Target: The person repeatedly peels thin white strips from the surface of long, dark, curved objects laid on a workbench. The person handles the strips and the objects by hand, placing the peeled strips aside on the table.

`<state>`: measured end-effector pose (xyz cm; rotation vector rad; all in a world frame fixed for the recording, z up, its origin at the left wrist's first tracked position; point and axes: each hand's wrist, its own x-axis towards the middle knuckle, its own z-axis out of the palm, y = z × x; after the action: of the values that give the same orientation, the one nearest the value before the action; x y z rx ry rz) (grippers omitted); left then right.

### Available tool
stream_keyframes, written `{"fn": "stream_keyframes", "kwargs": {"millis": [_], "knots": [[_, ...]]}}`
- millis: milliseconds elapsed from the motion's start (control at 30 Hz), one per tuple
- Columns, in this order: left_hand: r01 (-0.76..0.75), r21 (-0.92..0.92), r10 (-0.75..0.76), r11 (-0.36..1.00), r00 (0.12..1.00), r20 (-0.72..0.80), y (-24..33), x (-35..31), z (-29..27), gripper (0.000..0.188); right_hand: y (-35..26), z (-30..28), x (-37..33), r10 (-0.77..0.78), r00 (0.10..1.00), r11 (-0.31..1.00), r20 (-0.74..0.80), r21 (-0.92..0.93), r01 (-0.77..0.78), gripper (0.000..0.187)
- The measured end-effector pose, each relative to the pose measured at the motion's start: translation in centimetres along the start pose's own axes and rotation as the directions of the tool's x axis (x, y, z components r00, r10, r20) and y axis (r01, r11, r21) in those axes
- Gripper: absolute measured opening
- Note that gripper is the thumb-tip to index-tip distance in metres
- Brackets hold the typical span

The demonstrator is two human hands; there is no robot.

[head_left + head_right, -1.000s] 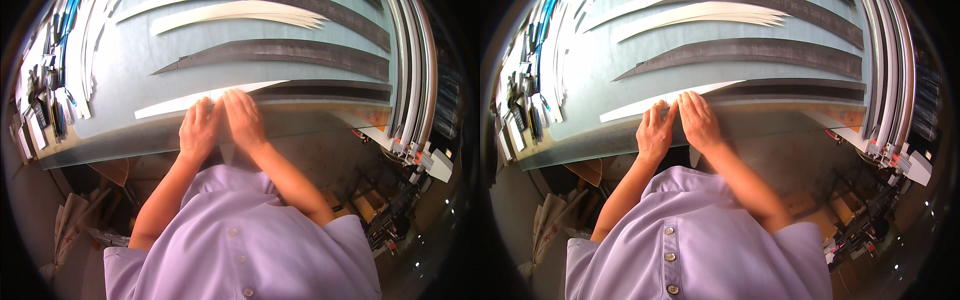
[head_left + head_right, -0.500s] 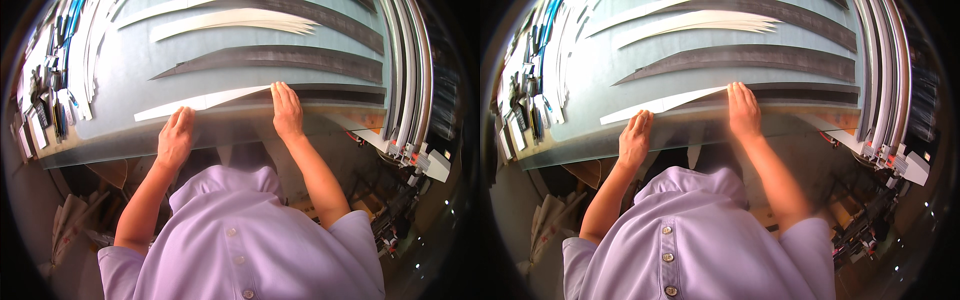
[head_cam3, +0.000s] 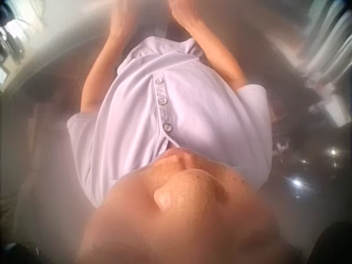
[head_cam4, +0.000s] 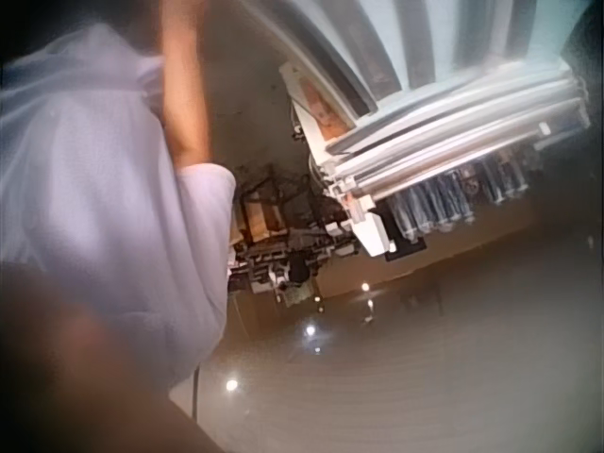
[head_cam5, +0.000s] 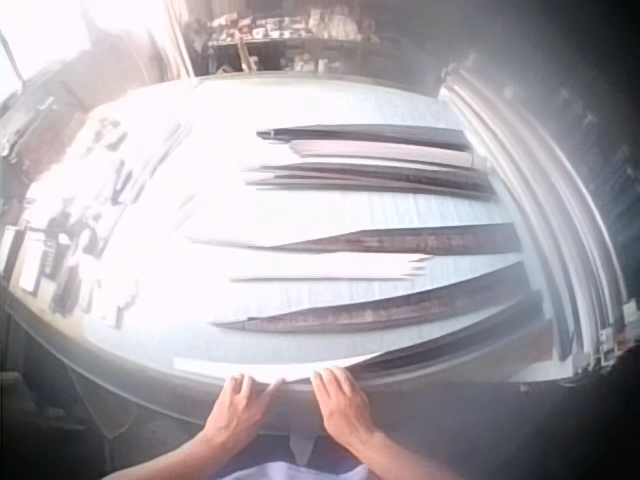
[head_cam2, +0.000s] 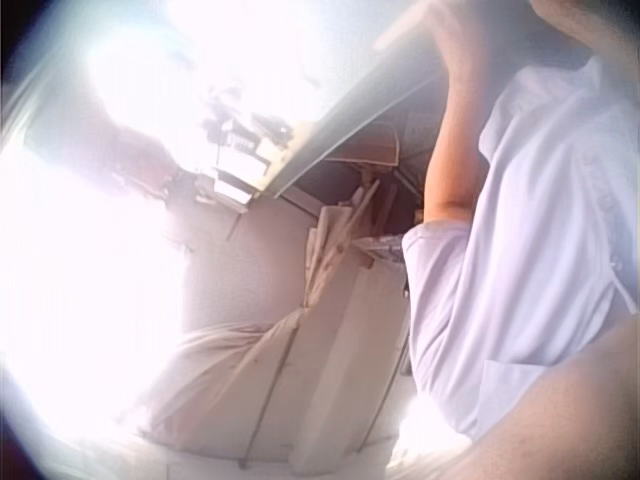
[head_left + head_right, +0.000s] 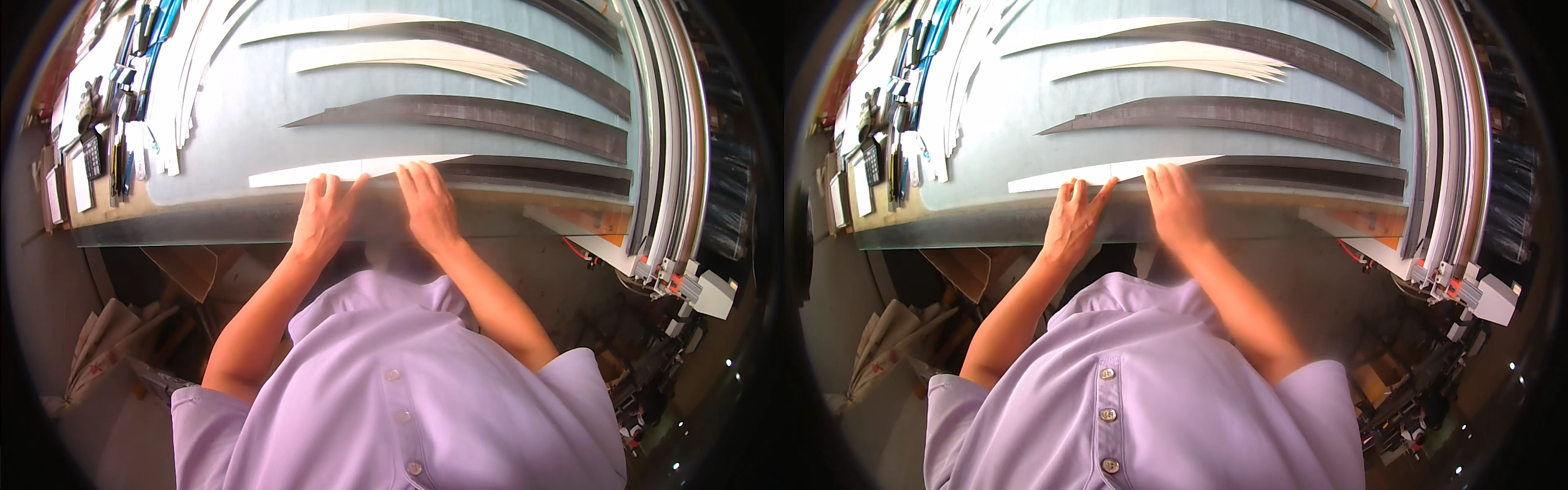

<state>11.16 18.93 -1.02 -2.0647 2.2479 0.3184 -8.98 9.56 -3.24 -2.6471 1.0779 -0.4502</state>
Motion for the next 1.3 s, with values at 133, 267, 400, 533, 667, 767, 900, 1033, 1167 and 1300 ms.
{"fn": "stream_keyframes", "kwargs": {"millis": [133,267,400,533,667,767,900,1033,1167,1300], "knots": [[0.000,-0.153,-0.025,0.988,0.987,-0.158,-1.8,-1.6,0.0,0.070,2.4,-0.1,-0.6,0.066,0.998,0.997,0.008,-0.028,-0.065,0.043],[0.051,-0.177,-0.077,0.983,0.987,-0.144,-4.1,-2.1,0.1,0.053,7.8,-2.0,-2.2,0.139,0.990,0.990,0.021,-0.031,-0.139,0.046],[0.135,-0.233,-0.164,0.963,0.980,-0.111,-4.6,-1.4,-0.1,0.048,13.3,-5.9,-1.9,0.308,0.951,0.932,-0.021,0.210,-0.297,0.056],[0.176,-0.297,-0.235,0.939,0.956,-0.177,-2.2,1.5,0.4,0.053,20.5,-9.5,-4.0,0.374,0.927,0.920,0.030,-0.139,-0.367,0.066],[0.129,-0.407,-0.245,0.904,0.937,-0.247,-0.1,4.4,1.1,0.042,22.3,-10.6,-3.3,0.335,0.939,0.942,0.072,-0.005,-0.336,0.032],[0.108,-0.591,-0.301,0.800,0.923,-0.240,-1.4,6.8,0.7,0.011,24.1,-12.0,-1.1,0.350,0.936,0.920,0.027,0.180,-0.349,0.014],[-0.026,-0.475,-0.213,0.879,0.872,-0.441,-6.8,15.8,-4.0,0.005,28.2,-14.5,8.9,0.307,0.950,0.907,-0.050,0.319,-0.276,0.010],[0.086,-0.456,-0.275,0.886,0.888,-0.368,-11.5,25.1,-6.4,0.012,31.3,-12.4,18.4,0.410,0.912,0.809,-0.007,0.465,-0.360,0.008],[0.205,-0.429,-0.347,0.879,0.894,-0.283,-14.3,28.0,-5.0,0.022,34.5,-9.1,20.8,0.314,0.947,0.896,0.065,0.311,-0.318,0.037],[0.111,-0.306,-0.211,0.945,0.925,-0.316,-14.5,26.8,-5.2,0.042,35.9,-11.2,18.6,0.222,0.929,0.975,0.295,-0.073,-0.210,0.084]]}}
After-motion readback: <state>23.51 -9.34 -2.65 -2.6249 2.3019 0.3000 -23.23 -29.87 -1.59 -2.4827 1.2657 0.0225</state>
